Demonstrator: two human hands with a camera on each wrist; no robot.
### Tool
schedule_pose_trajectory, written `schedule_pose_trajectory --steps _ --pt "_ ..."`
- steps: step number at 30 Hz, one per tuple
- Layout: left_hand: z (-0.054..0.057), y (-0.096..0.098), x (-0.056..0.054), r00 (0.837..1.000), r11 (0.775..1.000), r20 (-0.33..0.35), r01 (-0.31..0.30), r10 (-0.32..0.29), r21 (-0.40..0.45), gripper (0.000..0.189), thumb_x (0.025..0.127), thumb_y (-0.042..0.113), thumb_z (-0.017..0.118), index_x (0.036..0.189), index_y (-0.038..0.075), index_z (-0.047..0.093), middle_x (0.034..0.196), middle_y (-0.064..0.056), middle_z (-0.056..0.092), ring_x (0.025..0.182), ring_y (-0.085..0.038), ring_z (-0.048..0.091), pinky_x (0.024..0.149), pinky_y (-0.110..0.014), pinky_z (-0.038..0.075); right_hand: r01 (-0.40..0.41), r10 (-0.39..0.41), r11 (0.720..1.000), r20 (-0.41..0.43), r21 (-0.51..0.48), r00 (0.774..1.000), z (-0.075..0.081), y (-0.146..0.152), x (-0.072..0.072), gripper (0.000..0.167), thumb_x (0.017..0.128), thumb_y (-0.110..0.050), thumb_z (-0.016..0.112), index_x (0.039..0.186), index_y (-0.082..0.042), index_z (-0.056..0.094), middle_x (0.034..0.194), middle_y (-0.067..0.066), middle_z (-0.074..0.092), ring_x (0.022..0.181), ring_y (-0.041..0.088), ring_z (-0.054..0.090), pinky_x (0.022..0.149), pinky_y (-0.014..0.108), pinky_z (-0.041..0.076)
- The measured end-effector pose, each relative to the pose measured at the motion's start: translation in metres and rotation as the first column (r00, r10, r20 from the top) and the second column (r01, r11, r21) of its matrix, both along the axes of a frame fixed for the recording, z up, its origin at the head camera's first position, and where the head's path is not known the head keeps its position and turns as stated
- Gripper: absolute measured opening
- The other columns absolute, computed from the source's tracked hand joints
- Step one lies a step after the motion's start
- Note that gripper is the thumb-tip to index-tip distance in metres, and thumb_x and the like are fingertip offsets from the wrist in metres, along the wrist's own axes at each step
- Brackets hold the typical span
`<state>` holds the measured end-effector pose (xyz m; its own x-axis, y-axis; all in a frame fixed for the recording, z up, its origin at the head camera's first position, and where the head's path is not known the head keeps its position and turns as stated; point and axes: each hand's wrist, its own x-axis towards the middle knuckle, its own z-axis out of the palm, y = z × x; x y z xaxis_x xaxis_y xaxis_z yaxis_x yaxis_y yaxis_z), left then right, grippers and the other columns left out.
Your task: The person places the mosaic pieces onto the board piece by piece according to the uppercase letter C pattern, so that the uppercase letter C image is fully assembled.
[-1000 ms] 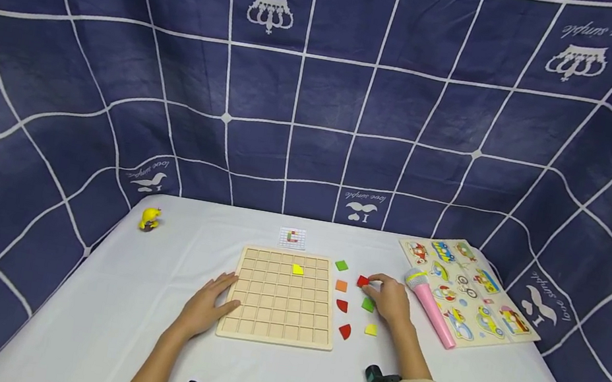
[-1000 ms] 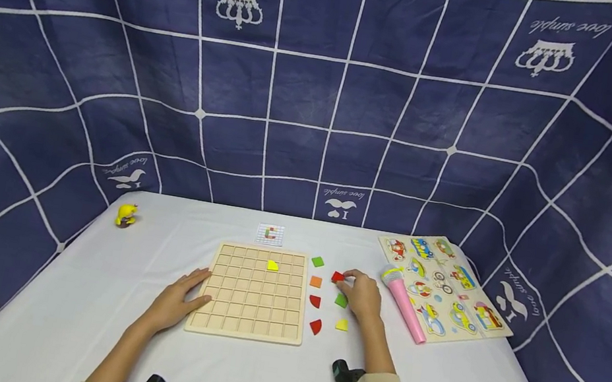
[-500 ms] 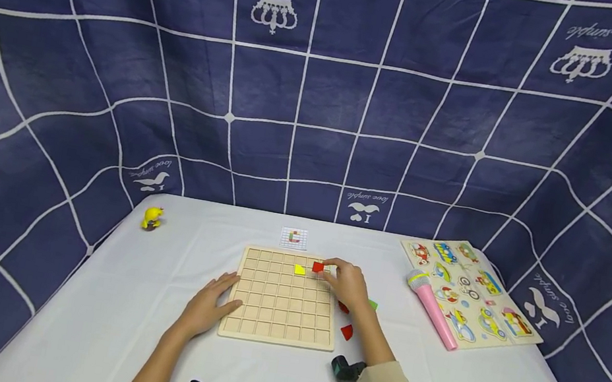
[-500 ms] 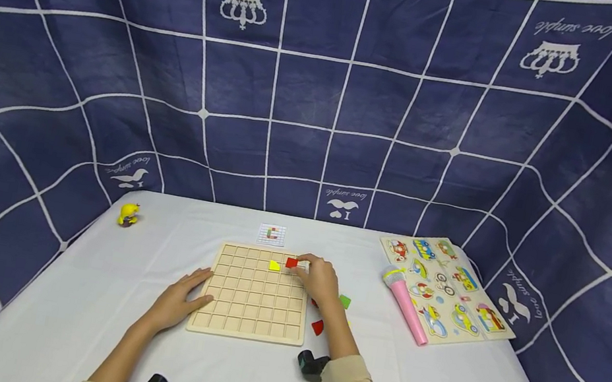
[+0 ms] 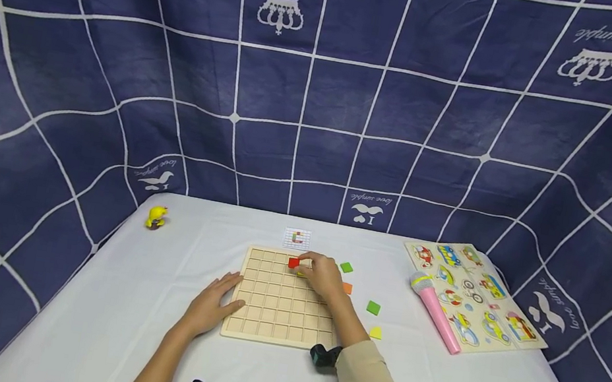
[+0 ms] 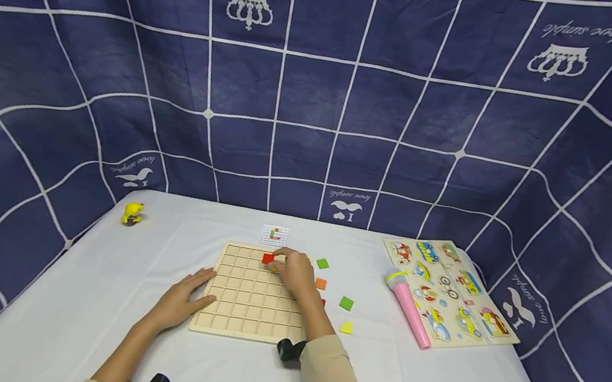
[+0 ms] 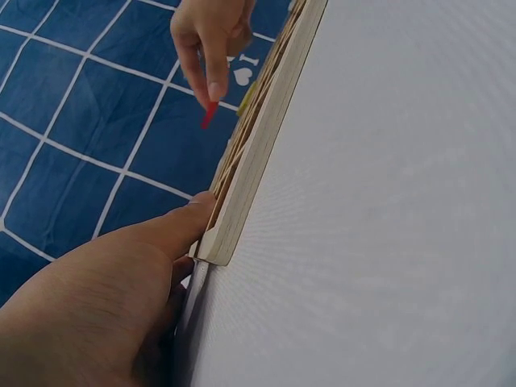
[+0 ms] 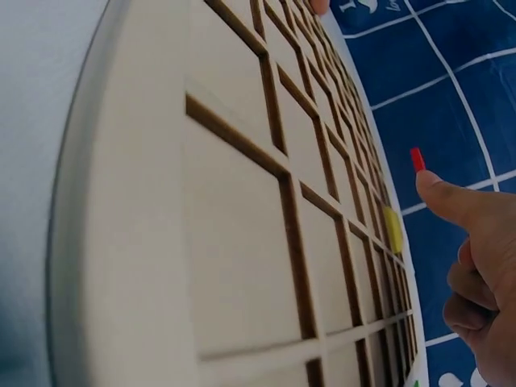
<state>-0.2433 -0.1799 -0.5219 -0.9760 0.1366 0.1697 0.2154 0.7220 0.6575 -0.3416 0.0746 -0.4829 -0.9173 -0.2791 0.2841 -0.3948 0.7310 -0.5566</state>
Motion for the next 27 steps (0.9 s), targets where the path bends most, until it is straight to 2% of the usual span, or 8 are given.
schedule_pose_trajectory --steps 8,18,27 --pt "0.0 0.001 -0.001 1.0 1.0 -0.018 0.012 -0.012 0.004 0.062 0.086 0.034 0.065 0.136 0.005 0.044 0.144 -0.011 0.037 0.136 -0.028 0.025 0.112 -0.044 0.015 -0.009 0.007 0.999 0.042 0.041 0.999 -0.008 -0.002 -0.004 0.026 0.079 -0.031 0.073 0.1 -0.016 0.071 0.062 -0.006 0.052 0.053 0.01 0.043 0.044 0.023 0.038" --pt "0.002 0.002 0.0 1.0 1.0 -0.019 0.008 -0.008 0.005 0.062 0.085 0.034 0.065 0.136 0.005 0.044 0.144 -0.012 0.037 0.136 -0.028 0.025 0.112 -0.044 0.014 -0.024 0.023 0.999 0.025 0.039 0.999 -0.009 0.0 -0.002 0.027 0.079 -0.028 0.074 0.1 -0.012 0.071 0.065 -0.003 0.057 0.054 0.01 0.044 0.046 0.024 0.038" --pt "0.0 0.001 0.0 1.0 1.0 -0.02 0.007 -0.007 0.008 0.062 0.085 0.034 0.065 0.136 0.005 0.044 0.143 -0.012 0.037 0.136 -0.028 0.025 0.112 -0.043 0.015 -0.032 0.03 0.999 0.044 0.041 0.999 -0.012 -0.003 -0.003 0.026 0.08 -0.029 0.073 0.101 -0.014 0.071 0.068 -0.006 0.056 0.057 0.01 0.044 0.048 0.024 0.039"
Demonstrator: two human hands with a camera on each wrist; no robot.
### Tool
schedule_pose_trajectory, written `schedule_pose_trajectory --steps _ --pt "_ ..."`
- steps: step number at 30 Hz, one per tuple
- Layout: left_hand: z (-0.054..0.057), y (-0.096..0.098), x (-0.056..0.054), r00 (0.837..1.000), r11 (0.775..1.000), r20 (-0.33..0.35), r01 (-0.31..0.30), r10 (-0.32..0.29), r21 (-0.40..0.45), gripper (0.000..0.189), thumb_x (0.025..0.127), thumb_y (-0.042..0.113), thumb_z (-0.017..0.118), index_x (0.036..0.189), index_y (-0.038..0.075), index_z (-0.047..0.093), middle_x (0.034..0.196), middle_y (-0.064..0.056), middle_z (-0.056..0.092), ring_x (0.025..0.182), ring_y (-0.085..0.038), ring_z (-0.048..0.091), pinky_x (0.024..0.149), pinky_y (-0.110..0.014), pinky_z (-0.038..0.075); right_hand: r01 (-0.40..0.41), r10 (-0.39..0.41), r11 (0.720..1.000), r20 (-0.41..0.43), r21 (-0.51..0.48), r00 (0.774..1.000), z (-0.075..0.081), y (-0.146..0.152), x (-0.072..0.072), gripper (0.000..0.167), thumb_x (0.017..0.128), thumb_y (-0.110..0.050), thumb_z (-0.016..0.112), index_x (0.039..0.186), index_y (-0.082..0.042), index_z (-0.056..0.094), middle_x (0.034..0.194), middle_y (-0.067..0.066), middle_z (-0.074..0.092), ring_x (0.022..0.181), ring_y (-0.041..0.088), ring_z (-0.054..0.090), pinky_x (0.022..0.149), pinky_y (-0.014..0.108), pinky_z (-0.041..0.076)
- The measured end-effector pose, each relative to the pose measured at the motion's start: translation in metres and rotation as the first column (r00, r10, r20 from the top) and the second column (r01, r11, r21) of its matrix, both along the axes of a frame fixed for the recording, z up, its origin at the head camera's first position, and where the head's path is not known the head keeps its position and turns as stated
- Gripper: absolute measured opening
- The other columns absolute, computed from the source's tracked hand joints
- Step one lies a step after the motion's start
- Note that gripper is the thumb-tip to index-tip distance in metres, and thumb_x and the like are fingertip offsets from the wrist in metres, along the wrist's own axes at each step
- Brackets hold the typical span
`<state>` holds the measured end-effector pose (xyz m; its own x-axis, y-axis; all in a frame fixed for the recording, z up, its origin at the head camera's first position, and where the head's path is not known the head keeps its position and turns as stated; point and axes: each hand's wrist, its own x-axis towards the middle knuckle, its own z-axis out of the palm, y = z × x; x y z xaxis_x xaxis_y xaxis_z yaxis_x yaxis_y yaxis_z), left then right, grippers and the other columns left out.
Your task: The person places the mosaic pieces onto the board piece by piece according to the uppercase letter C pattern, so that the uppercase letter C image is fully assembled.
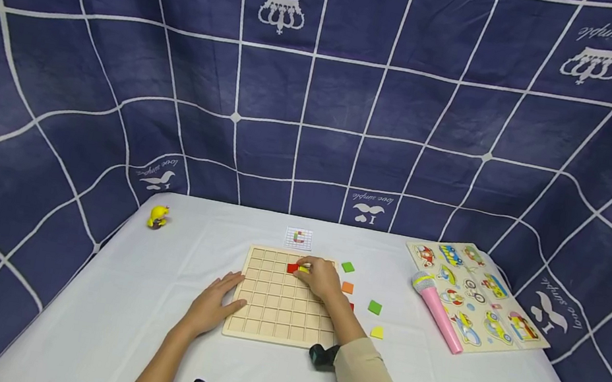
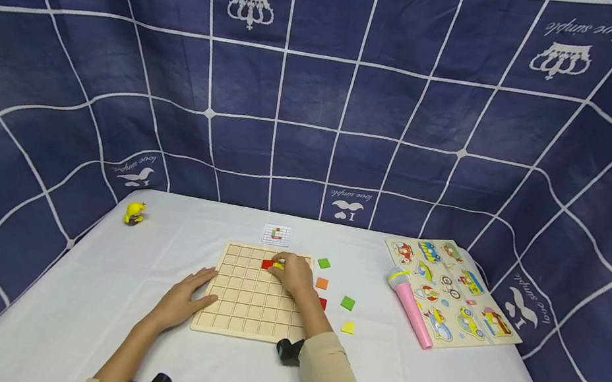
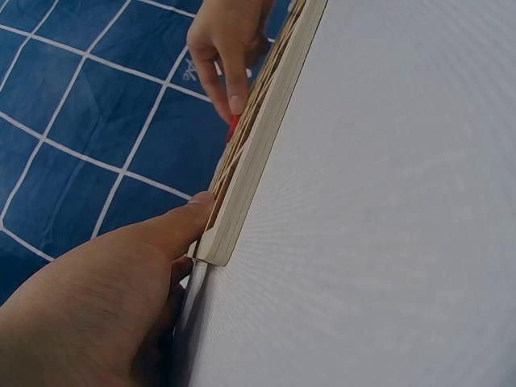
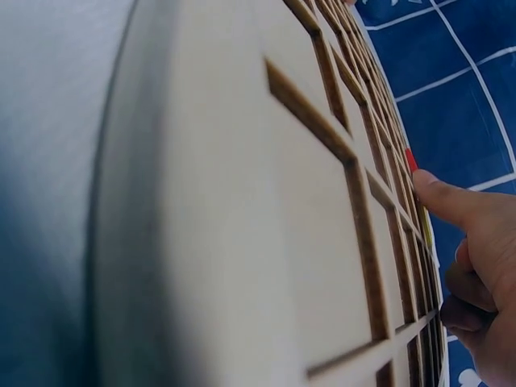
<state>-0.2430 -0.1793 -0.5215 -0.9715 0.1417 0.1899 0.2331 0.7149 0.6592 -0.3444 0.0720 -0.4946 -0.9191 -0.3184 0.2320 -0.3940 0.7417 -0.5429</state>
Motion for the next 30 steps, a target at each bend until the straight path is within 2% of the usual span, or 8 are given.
schedule_pose_trajectory --steps 10,19,22,25,30 --pt "0.0 0.0 0.0 1.0 1.0 -0.005 0.006 -0.006 0.003 0.062 0.085 0.033 0.066 0.136 0.005 0.044 0.143 -0.012 0.038 0.135 -0.028 0.025 0.112 -0.044 0.015 0.012 -0.012 1.0 0.022 0.008 1.0 -0.001 0.0 -0.002 0.027 0.08 -0.031 0.072 0.103 -0.016 0.071 0.07 -0.006 0.057 0.058 0.01 0.046 0.05 0.024 0.041" --pt "-0.002 0.001 0.0 1.0 1.0 -0.006 0.003 -0.002 0.004 0.061 0.085 0.033 0.066 0.136 0.005 0.045 0.143 -0.012 0.038 0.135 -0.028 0.025 0.112 -0.043 0.015 0.019 -0.019 1.0 0.025 -0.006 1.0 0.001 0.004 0.002 0.03 0.079 -0.032 0.073 0.104 -0.016 0.071 0.068 -0.003 0.059 0.057 0.009 0.046 0.048 0.024 0.04" --pt "-0.002 0.002 0.001 1.0 1.0 -0.006 0.002 -0.002 -0.002 0.061 0.085 0.033 0.065 0.136 0.005 0.045 0.143 -0.012 0.038 0.135 -0.028 0.025 0.112 -0.043 0.015 0.036 -0.035 0.998 0.007 -0.045 0.999 0.007 0.011 0.005 0.029 0.08 -0.031 0.072 0.104 -0.014 0.07 0.06 -0.003 0.053 0.05 0.008 0.039 0.042 0.022 0.033" --pt "-0.001 0.002 0.001 1.0 1.0 -0.008 0.005 -0.005 0.0 0.061 0.086 0.032 0.065 0.136 0.004 0.045 0.143 -0.013 0.038 0.135 -0.029 0.026 0.112 -0.043 0.015 0.052 -0.053 0.994 -0.012 -0.092 0.999 0.017 0.022 0.01 0.027 0.082 -0.028 0.071 0.104 -0.012 0.07 0.05 -0.003 0.04 0.044 0.008 0.028 0.038 0.021 0.024" --pt "0.0 0.001 0.0 1.0 1.0 -0.002 0.005 -0.005 -0.003 0.061 0.085 0.032 0.066 0.136 0.005 0.044 0.143 -0.013 0.037 0.135 -0.028 0.025 0.112 -0.043 0.014 0.084 -0.091 0.988 -0.048 -0.131 0.995 0.038 0.052 0.022 0.026 0.084 -0.03 0.069 0.103 -0.013 0.07 0.047 -0.005 0.033 0.042 0.008 0.024 0.037 0.022 0.02"
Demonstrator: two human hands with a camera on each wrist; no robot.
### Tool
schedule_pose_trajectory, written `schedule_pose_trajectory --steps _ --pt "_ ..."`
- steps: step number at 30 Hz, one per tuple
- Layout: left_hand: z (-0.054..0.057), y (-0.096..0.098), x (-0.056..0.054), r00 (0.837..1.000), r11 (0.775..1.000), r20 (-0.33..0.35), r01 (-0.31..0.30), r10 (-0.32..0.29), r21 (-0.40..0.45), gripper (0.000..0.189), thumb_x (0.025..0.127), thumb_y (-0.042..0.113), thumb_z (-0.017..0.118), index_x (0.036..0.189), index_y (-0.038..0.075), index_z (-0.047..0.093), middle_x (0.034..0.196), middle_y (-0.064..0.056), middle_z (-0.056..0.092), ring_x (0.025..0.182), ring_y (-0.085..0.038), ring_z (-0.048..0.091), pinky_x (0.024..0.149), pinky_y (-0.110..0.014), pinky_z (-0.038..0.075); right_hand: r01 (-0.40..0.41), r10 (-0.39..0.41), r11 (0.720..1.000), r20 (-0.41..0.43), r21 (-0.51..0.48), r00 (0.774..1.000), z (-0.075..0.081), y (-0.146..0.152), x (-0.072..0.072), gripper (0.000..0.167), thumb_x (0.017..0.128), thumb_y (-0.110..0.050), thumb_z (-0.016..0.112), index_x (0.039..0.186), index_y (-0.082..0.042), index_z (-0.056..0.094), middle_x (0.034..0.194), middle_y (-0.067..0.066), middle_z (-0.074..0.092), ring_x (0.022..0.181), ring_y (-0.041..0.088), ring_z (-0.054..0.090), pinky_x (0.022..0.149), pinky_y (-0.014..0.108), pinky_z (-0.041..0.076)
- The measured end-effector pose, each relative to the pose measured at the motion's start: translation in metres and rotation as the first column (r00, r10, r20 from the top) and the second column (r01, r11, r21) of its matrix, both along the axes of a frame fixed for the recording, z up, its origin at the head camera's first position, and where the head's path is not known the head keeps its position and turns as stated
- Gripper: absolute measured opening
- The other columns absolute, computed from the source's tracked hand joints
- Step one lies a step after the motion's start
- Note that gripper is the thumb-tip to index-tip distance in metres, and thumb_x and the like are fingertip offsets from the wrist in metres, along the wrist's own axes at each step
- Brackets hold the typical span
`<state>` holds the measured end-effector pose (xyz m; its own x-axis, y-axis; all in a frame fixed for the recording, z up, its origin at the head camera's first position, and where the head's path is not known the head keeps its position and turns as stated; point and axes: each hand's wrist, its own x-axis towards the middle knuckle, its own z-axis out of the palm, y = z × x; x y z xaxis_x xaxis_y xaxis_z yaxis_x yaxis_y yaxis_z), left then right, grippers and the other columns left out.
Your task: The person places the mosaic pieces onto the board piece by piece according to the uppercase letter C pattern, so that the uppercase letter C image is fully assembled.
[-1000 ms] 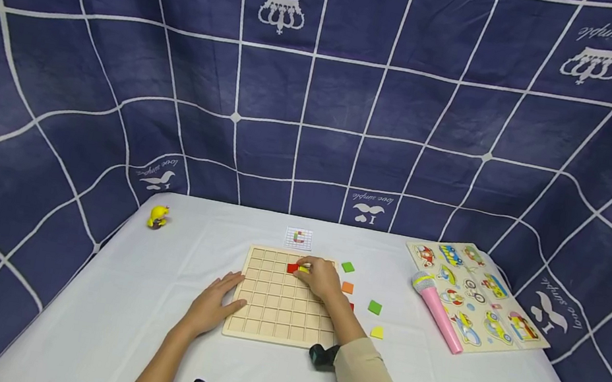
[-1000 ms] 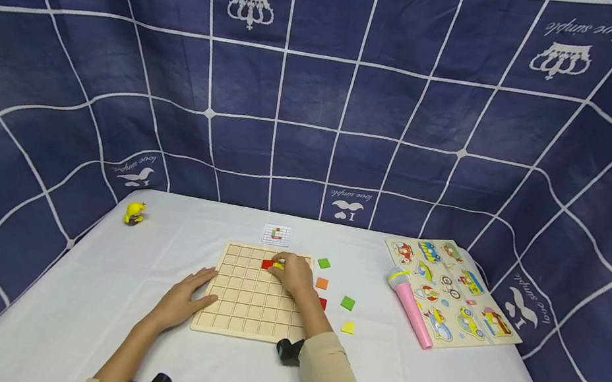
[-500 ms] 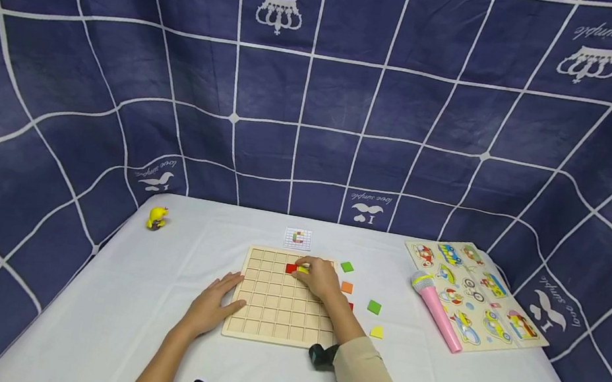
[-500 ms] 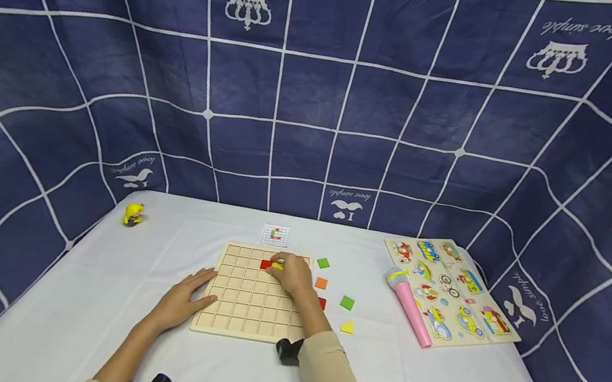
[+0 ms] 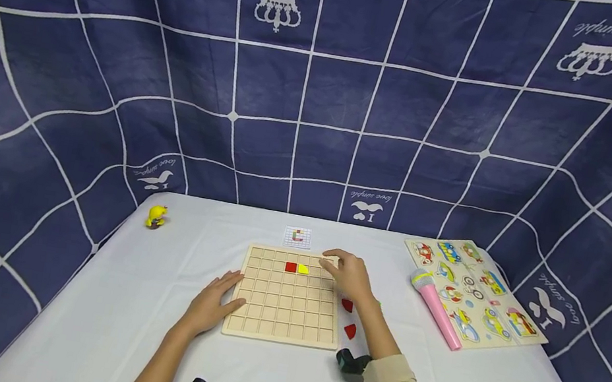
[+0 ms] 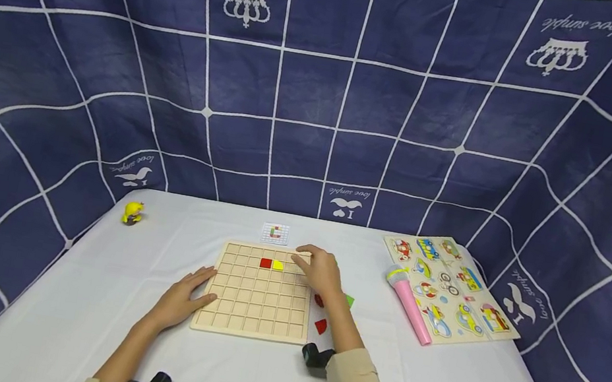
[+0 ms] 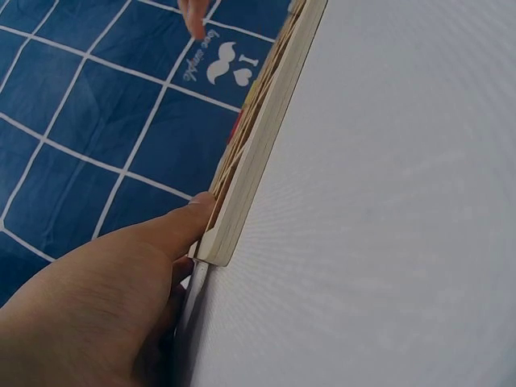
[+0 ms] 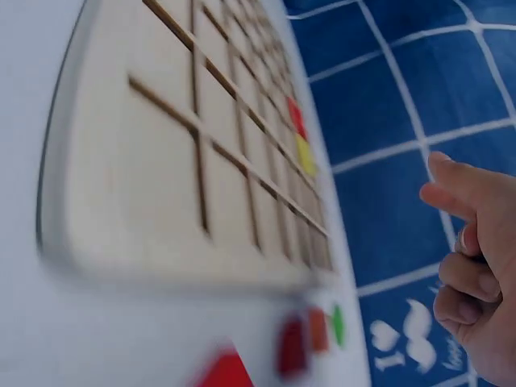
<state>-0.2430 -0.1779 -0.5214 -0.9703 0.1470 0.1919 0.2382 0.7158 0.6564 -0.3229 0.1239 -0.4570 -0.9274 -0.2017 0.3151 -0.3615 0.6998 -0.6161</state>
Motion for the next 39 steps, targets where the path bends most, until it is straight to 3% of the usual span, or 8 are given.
schedule_pose_trajectory --steps 7,14,20,26,32,39 --pt "0.0 0.001 -0.001 1.0 1.0 0.013 -0.007 0.007 0.001 0.062 0.085 0.032 0.066 0.136 0.005 0.044 0.143 -0.012 0.037 0.136 -0.028 0.025 0.112 -0.044 0.015 0.025 -0.025 1.0 -0.06 -0.012 0.998 0.016 0.058 0.022 0.024 0.083 -0.029 0.07 0.103 -0.015 0.07 0.047 -0.005 0.031 0.042 0.009 0.024 0.038 0.023 0.021" --pt "0.001 0.0 0.0 1.0 1.0 0.013 -0.016 0.016 -0.001 0.062 0.085 0.032 0.066 0.136 0.006 0.044 0.144 -0.013 0.037 0.136 -0.028 0.025 0.112 -0.044 0.015 0.064 -0.063 0.998 -0.035 0.023 0.997 0.018 0.1 0.054 0.03 0.082 -0.038 0.07 0.103 -0.016 0.07 0.049 -0.005 0.033 0.043 0.008 0.027 0.038 0.022 0.022" --pt "0.001 0.001 0.0 1.0 1.0 0.019 -0.012 0.012 -0.001 0.061 0.085 0.032 0.066 0.136 0.006 0.044 0.144 -0.012 0.037 0.136 -0.027 0.024 0.112 -0.043 0.014 0.033 -0.032 0.999 -0.03 0.035 0.999 0.007 0.121 0.077 0.026 0.08 -0.028 0.074 0.102 -0.014 0.07 0.048 -0.01 0.03 0.042 0.003 0.024 0.036 0.02 0.021" --pt "0.001 0.001 0.0 1.0 1.0 0.018 -0.011 0.011 0.002 0.061 0.085 0.032 0.066 0.136 0.005 0.044 0.144 -0.012 0.037 0.136 -0.028 0.024 0.112 -0.044 0.014 0.01 -0.01 0.999 0.012 0.035 1.0 -0.011 0.133 0.092 0.03 0.076 -0.031 0.076 0.101 -0.016 0.07 0.05 -0.011 0.03 0.044 0.002 0.024 0.037 0.02 0.023" --pt "0.002 0.002 0.001 1.0 1.0 0.024 -0.012 0.012 0.006 0.061 0.086 0.031 0.065 0.136 0.005 0.044 0.144 -0.012 0.037 0.136 -0.028 0.024 0.112 -0.044 0.014 0.016 -0.018 1.0 0.088 0.018 0.996 -0.032 0.138 0.098 0.031 0.074 -0.033 0.077 0.101 -0.018 0.071 0.051 -0.01 0.031 0.047 0.002 0.025 0.04 0.02 0.025" --pt "0.003 0.002 0.001 1.0 1.0 0.021 -0.011 0.011 0.01 0.061 0.086 0.031 0.066 0.137 0.005 0.044 0.144 -0.012 0.037 0.136 -0.028 0.024 0.112 -0.044 0.014 0.011 -0.013 1.0 0.113 0.025 0.994 -0.045 0.139 0.097 0.032 0.073 -0.033 0.077 0.101 -0.019 0.071 0.049 -0.01 0.032 0.045 0.002 0.025 0.041 0.019 0.025"
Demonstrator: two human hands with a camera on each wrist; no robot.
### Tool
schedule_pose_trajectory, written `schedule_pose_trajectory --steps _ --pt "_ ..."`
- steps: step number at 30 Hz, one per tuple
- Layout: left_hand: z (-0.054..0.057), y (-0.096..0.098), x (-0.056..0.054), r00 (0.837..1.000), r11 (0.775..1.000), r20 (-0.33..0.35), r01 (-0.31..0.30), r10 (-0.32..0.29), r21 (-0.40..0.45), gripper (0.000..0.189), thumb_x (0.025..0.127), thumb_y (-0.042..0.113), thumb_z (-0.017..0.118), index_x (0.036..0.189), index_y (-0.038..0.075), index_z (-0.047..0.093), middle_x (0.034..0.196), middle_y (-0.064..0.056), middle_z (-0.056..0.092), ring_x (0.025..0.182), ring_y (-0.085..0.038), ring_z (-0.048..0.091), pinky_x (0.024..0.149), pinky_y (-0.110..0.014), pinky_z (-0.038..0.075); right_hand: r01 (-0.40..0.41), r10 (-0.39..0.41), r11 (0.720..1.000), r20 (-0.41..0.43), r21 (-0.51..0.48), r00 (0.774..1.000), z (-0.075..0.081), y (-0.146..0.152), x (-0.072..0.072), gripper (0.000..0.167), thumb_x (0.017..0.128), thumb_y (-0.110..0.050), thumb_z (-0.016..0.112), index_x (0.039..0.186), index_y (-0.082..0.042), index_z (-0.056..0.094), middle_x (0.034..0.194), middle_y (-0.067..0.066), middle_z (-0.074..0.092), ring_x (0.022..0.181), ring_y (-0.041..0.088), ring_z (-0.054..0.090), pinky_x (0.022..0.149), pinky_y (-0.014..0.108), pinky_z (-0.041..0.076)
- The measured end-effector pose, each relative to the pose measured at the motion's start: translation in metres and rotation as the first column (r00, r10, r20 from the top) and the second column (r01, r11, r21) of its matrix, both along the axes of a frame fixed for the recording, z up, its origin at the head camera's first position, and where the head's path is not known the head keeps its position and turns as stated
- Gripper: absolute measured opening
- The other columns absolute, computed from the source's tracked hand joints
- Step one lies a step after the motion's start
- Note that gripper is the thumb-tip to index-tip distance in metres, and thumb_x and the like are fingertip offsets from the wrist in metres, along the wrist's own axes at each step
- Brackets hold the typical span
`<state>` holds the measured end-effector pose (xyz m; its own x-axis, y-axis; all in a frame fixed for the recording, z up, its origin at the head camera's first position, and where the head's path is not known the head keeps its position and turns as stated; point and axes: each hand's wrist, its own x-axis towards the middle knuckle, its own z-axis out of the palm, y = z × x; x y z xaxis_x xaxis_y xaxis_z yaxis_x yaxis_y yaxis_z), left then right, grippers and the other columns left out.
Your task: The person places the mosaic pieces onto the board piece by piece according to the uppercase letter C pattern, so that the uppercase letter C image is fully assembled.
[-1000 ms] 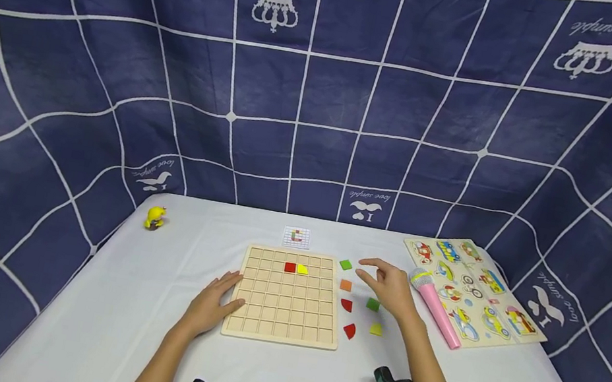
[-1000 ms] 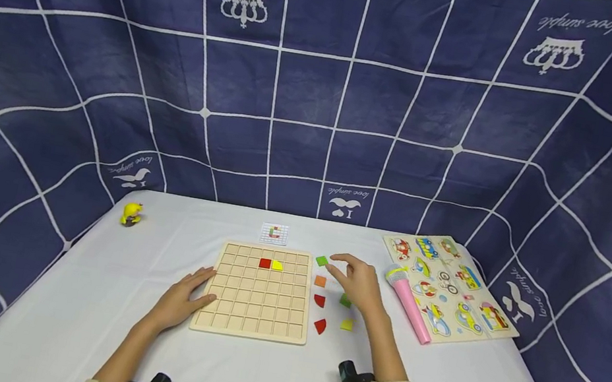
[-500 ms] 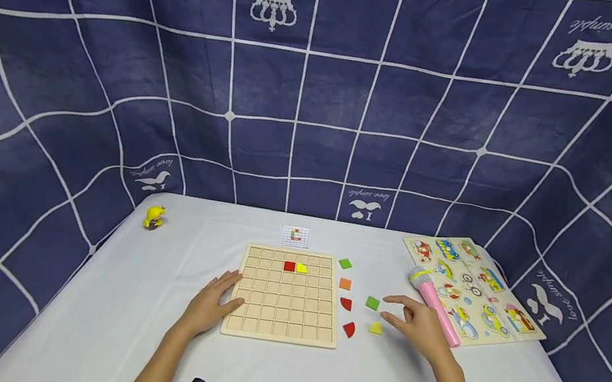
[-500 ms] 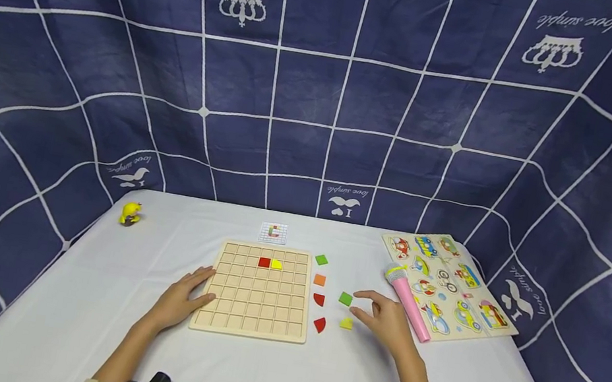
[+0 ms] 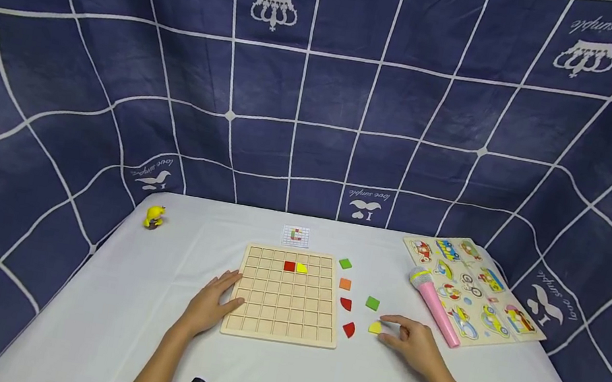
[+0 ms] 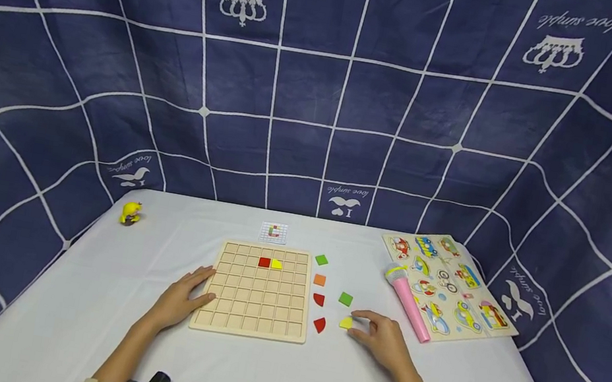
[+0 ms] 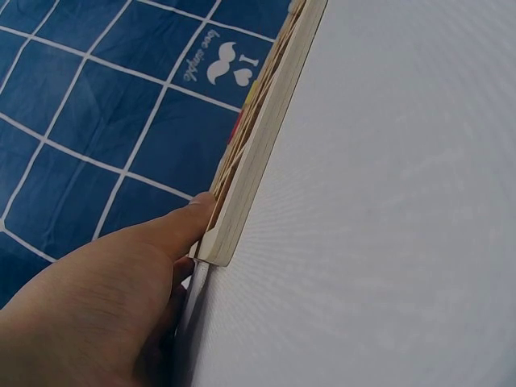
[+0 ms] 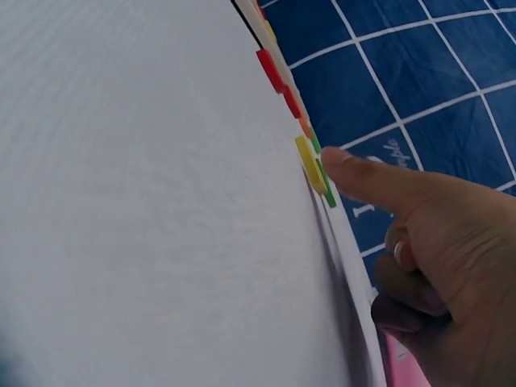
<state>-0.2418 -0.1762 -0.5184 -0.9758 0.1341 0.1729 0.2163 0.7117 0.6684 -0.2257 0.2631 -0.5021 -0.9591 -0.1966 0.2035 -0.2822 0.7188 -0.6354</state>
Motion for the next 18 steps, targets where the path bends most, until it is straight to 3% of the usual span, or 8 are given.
schedule_pose_trajectory --steps 7,18 --pt "-0.0012 -0.001 -0.0009 1.0 1.0 0.004 0.001 -0.001 0.007 0.061 0.086 0.031 0.066 0.136 0.006 0.044 0.144 -0.011 0.037 0.136 -0.028 0.024 0.112 -0.043 0.014 0.022 -0.025 0.999 0.058 0.043 0.998 -0.0047 -0.0035 -0.0011 0.027 0.076 -0.03 0.076 0.1 -0.021 0.07 0.049 -0.008 0.035 0.045 0.004 0.027 0.041 0.02 0.026" --pt "-0.0021 -0.0013 -0.0002 1.0 1.0 -0.002 -0.001 0.001 0.005 0.061 0.085 0.031 0.066 0.136 0.006 0.044 0.144 -0.012 0.037 0.136 -0.028 0.025 0.112 -0.044 0.015 0.037 -0.038 0.999 0.025 0.039 0.999 0.0019 -0.0096 -0.0012 0.023 0.079 -0.028 0.074 0.1 -0.021 0.069 0.049 -0.008 0.034 0.045 0.004 0.027 0.041 0.021 0.027"
